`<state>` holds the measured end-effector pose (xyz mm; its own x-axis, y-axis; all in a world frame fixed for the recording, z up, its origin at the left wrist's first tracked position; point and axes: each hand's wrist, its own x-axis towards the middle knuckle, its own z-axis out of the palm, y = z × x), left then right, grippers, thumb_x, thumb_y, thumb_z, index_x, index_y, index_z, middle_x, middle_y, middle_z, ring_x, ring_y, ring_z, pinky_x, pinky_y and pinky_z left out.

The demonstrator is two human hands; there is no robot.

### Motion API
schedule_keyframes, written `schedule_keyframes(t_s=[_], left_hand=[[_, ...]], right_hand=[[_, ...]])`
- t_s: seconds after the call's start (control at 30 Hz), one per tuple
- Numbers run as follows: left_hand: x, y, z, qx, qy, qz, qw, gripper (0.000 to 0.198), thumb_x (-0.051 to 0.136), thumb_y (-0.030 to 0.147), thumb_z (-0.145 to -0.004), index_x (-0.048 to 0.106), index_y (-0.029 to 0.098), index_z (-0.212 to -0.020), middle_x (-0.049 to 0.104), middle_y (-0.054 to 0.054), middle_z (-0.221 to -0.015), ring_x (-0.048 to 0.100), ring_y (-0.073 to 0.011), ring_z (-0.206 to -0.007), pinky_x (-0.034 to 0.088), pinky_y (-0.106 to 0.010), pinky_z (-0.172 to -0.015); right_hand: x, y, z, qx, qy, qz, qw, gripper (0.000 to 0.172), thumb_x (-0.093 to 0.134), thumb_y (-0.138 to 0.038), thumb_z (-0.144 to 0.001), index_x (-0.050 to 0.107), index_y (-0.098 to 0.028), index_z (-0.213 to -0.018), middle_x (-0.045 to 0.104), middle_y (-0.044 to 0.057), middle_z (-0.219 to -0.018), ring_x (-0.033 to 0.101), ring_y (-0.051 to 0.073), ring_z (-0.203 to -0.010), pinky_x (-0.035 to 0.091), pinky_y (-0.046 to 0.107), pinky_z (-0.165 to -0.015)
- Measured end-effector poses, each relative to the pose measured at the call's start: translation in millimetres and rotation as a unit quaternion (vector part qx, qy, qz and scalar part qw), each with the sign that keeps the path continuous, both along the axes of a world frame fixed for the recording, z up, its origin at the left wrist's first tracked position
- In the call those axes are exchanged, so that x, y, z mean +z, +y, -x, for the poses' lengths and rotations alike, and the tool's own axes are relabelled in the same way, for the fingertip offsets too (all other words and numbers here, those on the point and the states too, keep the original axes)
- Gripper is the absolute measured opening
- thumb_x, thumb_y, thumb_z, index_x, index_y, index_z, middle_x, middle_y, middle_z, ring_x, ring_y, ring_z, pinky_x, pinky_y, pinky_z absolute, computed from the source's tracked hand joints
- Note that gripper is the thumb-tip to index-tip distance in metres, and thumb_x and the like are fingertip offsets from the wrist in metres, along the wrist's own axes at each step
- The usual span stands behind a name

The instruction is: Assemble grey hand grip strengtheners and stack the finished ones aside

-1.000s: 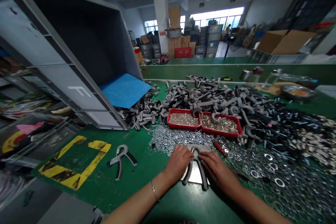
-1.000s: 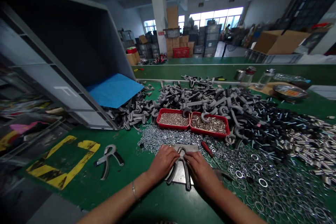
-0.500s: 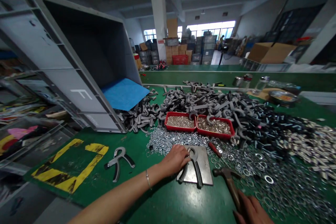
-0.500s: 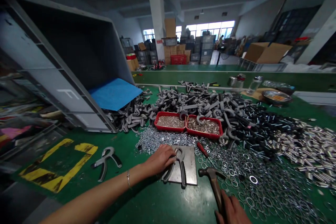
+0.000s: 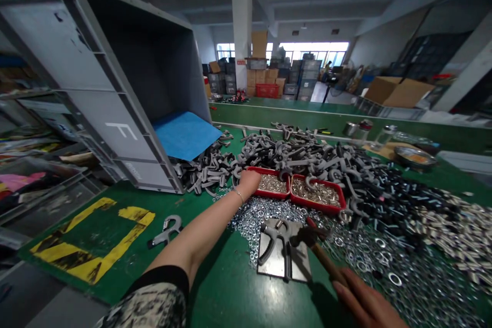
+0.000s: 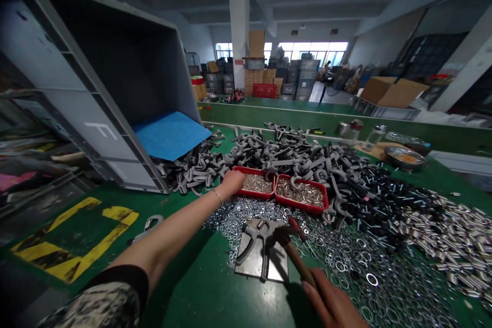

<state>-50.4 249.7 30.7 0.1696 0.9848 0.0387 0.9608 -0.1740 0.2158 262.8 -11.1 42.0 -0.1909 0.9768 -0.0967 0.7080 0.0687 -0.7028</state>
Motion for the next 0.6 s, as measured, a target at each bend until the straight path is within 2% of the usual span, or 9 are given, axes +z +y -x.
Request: schedule_keyframes(t_s=[0.07, 0.13, 0.23, 0.33, 0.4, 0.47, 0.53, 0.6], left_hand=[[-6.6, -2, 4, 0.007, -0.022, 0.001, 1.0, 0.035, 0.06, 0.034, -0.094, 0.057, 0.015, -0.124, 0.06, -0.011, -0.123, 0.062, -0.0233, -0.105, 0.055, -0.044, -0.088], [-9.9, -4, 10, 0.014, -0.06, -0.005, 0.998, 0.034, 0.06, 0.035, -0.094, 0.058, 0.015, -0.122, 0.06, -0.01, -0.122, 0.062, -0.023, -0.105, 0.054, -0.044, -0.088], [-7.1, -5, 23, 0.023, -0.14, -0.018, 0.99, 0.02, 0.06, 0.029, -0.094, 0.065, 0.014, -0.107, 0.067, -0.008, -0.109, 0.064, -0.0209, -0.099, 0.053, -0.041, -0.09], [-1.6, -11, 32, 0.025, -0.235, -0.031, 0.971, 0.01, 0.059, 0.018, -0.088, 0.069, 0.014, -0.09, 0.072, -0.006, -0.093, 0.066, -0.0192, -0.09, 0.05, -0.032, -0.087], [-0.7, -21, 32, 0.019, -0.297, -0.029, 0.954, 0.01, 0.06, 0.017, -0.083, 0.069, 0.015, -0.088, 0.072, -0.005, -0.091, 0.067, -0.0188, -0.088, 0.05, -0.029, -0.082], [-2.5, -36, 28, 0.003, -0.351, -0.008, 0.936, 0.01, 0.062, 0.017, -0.079, 0.068, 0.015, -0.086, 0.072, -0.003, -0.087, 0.066, -0.0181, -0.083, 0.05, -0.027, -0.076], [-5.6, -56, 22, -0.017, -0.395, 0.029, 0.918, 0.009, 0.065, 0.017, -0.075, 0.068, 0.015, -0.083, 0.071, -0.002, -0.08, 0.065, -0.017, -0.076, 0.049, -0.026, -0.07], [-8.6, -75, 17, -0.031, -0.43, 0.067, 0.9, 0.01, 0.066, 0.017, -0.073, 0.069, 0.015, -0.083, 0.071, -0.002, -0.078, 0.065, -0.0165, -0.074, 0.049, -0.026, -0.068]], right_hand=[[7.4, 12, 16, 0.027, -0.002, -0.003, 1.0, 0.037, 0.038, -0.052, -0.095, 0.059, -0.028, -0.114, 0.075, 0.006, -0.086, 0.072, 0.024, -0.075, 0.058, 0.033, -0.07], [11.5, 26, 29, 0.035, -0.029, -0.011, 0.999, 0.037, 0.032, -0.049, -0.098, 0.056, -0.028, -0.116, 0.074, 0.007, -0.089, 0.071, 0.024, -0.077, 0.055, 0.033, -0.071], [10.8, 44, 40, 0.069, -0.113, 0.025, 0.991, 0.032, 0.036, -0.047, -0.097, 0.059, -0.025, -0.101, 0.073, 0.009, -0.086, 0.07, 0.026, -0.073, 0.051, 0.034, -0.067], [8.8, 51, 42, 0.108, -0.082, 0.076, 0.988, 0.034, 0.034, -0.049, -0.099, 0.058, -0.025, -0.098, 0.073, 0.006, -0.086, 0.069, 0.024, -0.076, 0.049, 0.032, -0.069], [6.8, 50, 41, 0.089, -0.046, 0.059, 0.993, 0.037, 0.027, -0.05, -0.101, 0.056, -0.025, -0.102, 0.072, 0.006, -0.089, 0.068, 0.023, -0.08, 0.049, 0.032, -0.073], [2.8, 49, 40, 0.066, -0.071, 0.047, 0.994, 0.037, 0.029, -0.052, -0.1, 0.055, -0.025, -0.1, 0.072, 0.007, -0.088, 0.068, 0.024, -0.077, 0.048, 0.034, -0.071], [-2.3, 51, 39, 0.072, -0.103, 0.075, 0.989, 0.036, 0.033, -0.053, -0.098, 0.056, -0.024, -0.095, 0.072, 0.008, -0.084, 0.068, 0.025, -0.072, 0.047, 0.034, -0.067], [-6.3, 56, 38, 0.09, -0.095, 0.103, 0.986, 0.036, 0.034, -0.053, -0.098, 0.057, -0.024, -0.093, 0.072, 0.008, -0.084, 0.068, 0.025, -0.073, 0.047, 0.034, -0.067]])
